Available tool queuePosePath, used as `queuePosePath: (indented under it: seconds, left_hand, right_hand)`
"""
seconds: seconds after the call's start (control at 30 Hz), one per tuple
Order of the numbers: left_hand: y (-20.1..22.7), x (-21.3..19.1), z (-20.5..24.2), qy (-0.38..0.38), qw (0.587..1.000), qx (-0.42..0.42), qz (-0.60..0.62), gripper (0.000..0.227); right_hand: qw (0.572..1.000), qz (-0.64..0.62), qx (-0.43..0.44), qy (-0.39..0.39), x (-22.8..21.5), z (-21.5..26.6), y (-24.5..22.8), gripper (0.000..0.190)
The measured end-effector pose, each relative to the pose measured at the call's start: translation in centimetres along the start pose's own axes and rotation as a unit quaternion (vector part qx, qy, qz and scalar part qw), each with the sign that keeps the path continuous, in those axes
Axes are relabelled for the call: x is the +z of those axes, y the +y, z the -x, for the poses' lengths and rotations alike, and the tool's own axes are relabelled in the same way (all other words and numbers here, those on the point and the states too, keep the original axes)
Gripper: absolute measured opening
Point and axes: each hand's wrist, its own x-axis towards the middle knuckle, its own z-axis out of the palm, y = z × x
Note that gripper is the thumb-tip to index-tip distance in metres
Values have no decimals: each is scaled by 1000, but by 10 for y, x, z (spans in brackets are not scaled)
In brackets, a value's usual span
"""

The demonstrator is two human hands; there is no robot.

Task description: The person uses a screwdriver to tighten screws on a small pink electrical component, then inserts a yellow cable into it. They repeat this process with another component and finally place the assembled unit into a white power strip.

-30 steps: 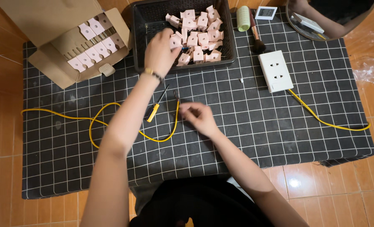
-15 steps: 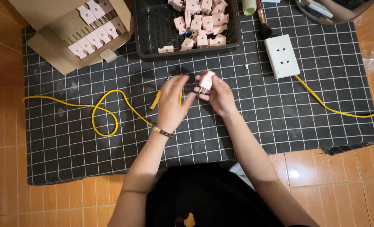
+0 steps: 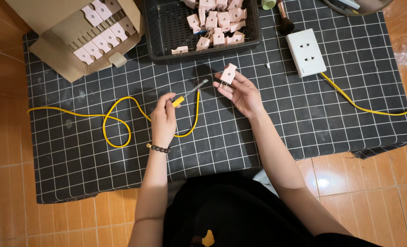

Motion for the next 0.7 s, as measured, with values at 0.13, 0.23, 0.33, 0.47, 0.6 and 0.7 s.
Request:
queuePosePath:
  seconds: [0.13, 0.23, 0.33, 0.47, 0.6, 0.7]
  left_hand:
    - [3, 19, -19, -12, 984, -5, 177, 29]
    - [20, 32, -32, -55, 979, 71, 184, 31]
    - [17, 53, -41, -56, 974, 122, 182, 27]
    - [6, 65, -39, -13, 975, 161, 156, 23]
    - [-5, 65, -40, 57, 963, 256, 58, 21]
    - [-6, 66, -40, 80, 955, 279, 67, 21]
  right_hand:
    - [1000, 2, -2, -20, -24, -7, 8, 50]
    - [1000, 22, -15, -9, -36, -9, 14, 50]
    - [999, 42, -23, 14, -39, -9, 12, 50]
    - [997, 24, -35, 69, -31, -9, 8, 35]
    - [997, 18, -28, 69, -31, -12, 2, 35]
    - [999, -11, -6, 39, -24, -10, -2, 58]
